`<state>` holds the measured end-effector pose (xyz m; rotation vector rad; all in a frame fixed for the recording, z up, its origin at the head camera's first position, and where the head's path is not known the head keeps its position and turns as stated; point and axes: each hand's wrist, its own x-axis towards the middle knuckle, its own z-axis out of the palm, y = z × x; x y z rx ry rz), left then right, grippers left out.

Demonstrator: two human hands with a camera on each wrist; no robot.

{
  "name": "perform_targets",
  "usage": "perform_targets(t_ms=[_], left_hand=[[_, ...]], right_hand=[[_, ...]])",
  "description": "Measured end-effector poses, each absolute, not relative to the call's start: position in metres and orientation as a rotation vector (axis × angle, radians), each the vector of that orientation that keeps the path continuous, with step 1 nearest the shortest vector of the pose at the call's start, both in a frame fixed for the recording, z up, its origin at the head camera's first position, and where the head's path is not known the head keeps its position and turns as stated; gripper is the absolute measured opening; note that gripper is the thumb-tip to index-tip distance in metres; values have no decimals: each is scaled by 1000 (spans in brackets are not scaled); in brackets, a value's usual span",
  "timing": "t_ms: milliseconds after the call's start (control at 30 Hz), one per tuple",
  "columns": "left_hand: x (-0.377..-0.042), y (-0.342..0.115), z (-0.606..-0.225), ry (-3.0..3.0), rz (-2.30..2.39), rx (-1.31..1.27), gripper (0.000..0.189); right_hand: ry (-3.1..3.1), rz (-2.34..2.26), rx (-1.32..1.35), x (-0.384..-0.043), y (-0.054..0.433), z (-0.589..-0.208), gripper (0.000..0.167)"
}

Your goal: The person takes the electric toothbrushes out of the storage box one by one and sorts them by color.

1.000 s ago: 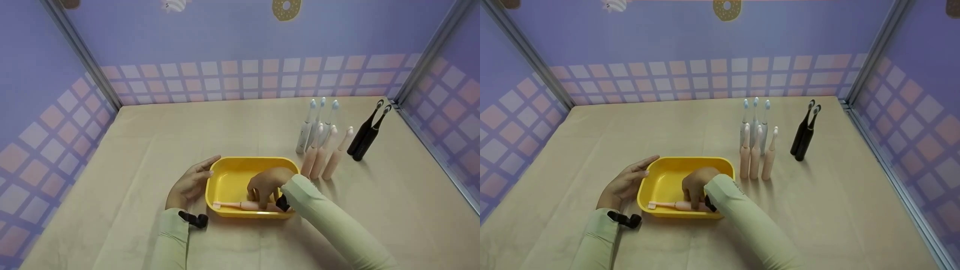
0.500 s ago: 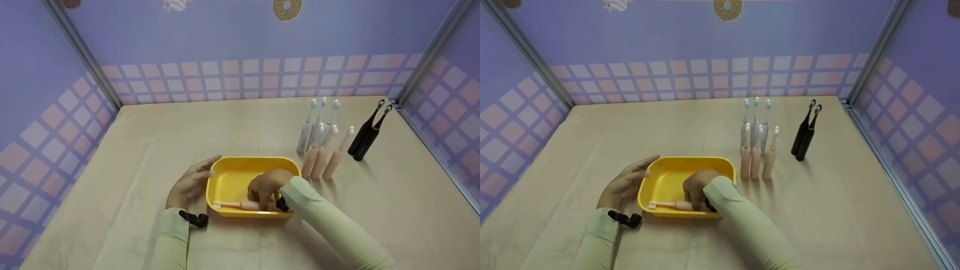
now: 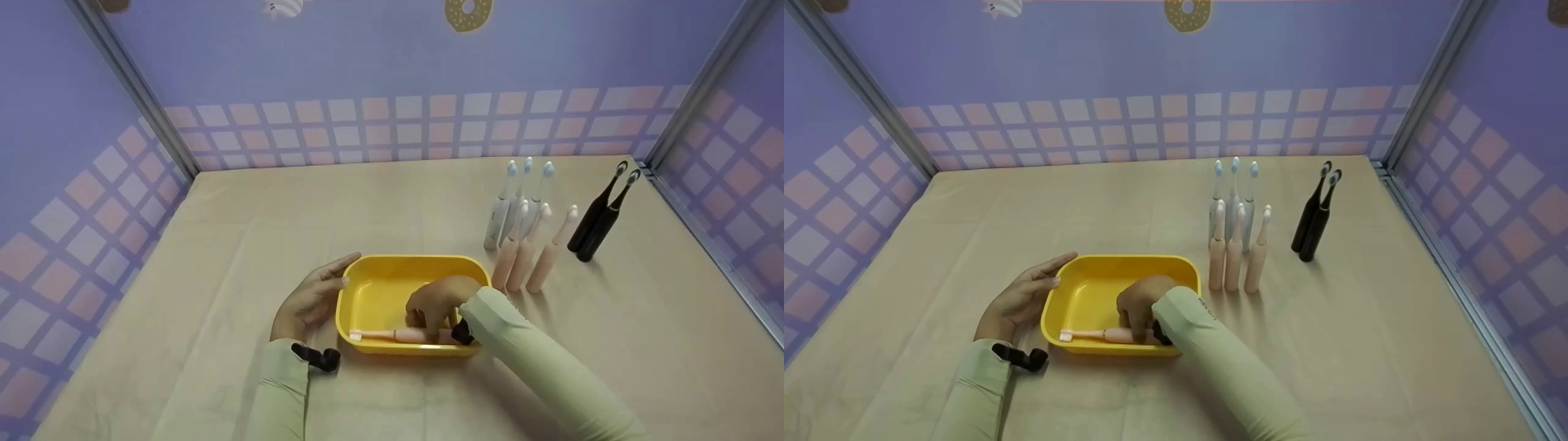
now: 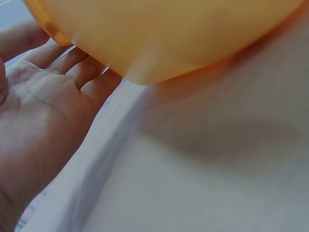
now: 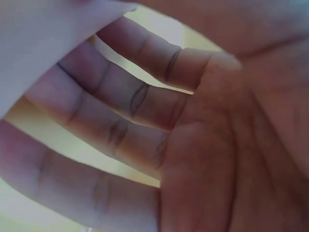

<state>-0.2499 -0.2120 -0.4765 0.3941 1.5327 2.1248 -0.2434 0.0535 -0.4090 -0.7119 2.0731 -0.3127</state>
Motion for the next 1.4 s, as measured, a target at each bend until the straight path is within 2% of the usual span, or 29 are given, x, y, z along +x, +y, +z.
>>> perform_targets(t_ms=[367,1000,1400], left_hand=[[-251,-212,-476,1511,2131,374,60],[-254,-210,-476,1527,2147,393,61],[-251,-211,-477,1530,2143,365,61]], right_hand=[[2098,-331,-720,-246,61,-404,24],[2112,-415,-802,-250,76,-395,19],[2223,-517,-972,-243,92,-382,21]])
